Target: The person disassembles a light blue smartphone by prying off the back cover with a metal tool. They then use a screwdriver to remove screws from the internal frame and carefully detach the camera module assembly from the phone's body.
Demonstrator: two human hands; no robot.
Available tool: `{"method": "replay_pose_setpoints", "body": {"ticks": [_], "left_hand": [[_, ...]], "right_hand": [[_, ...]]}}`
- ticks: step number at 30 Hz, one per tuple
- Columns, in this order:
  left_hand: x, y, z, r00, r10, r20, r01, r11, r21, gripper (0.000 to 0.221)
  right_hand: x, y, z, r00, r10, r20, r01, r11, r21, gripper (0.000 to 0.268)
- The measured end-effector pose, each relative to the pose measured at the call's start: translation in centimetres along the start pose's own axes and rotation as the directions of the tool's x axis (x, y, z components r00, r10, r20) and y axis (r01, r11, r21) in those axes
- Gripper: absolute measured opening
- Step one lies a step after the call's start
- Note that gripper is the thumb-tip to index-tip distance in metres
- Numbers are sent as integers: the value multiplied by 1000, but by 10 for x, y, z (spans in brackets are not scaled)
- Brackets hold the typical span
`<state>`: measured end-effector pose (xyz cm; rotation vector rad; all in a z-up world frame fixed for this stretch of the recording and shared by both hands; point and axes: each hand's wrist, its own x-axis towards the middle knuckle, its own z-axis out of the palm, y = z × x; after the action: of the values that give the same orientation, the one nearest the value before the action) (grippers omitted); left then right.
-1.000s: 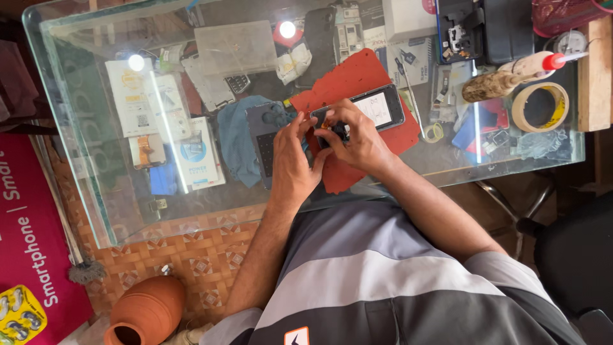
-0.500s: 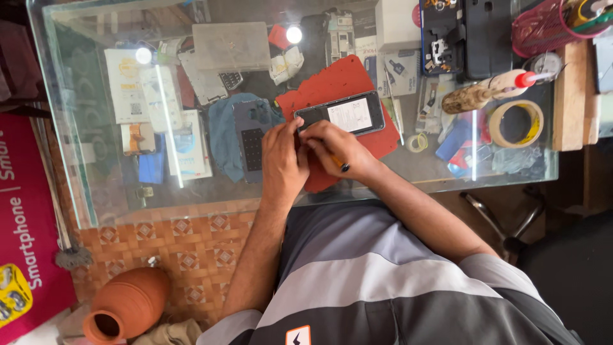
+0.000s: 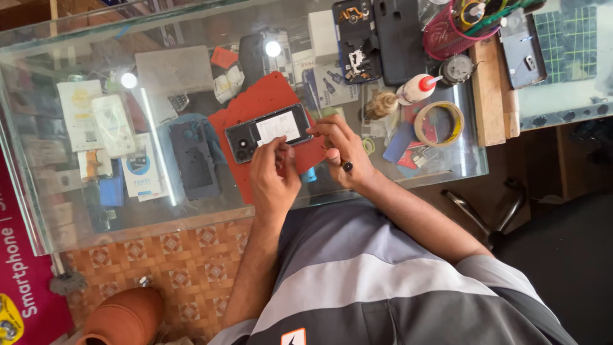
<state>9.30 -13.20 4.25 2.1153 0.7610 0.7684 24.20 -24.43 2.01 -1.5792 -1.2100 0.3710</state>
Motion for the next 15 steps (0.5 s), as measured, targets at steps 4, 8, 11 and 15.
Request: {"method": "replay_pose_setpoints", "body": {"ticks": [4,8,11,15], "left_hand": [[-6,-7,13,985,-170,-33,167,982,-88,16],[-21,-23,49,785,-468,406,609,703,-368,34],[-29,-32,83,808,-381,449,589,542,-600,47],[-35,-30,95,774,-414,479,633,500,-591,49]], "right_hand": [[-15,15,-17,996,-62,57,68,993,-94,33],[-27,32,-25,972,-148,184,164,984,-73,37],[-27,33,-22,949,-97,300,81,995,64,57],[-43,22,-78,918,-243,313,272,961,-52,61]]}}
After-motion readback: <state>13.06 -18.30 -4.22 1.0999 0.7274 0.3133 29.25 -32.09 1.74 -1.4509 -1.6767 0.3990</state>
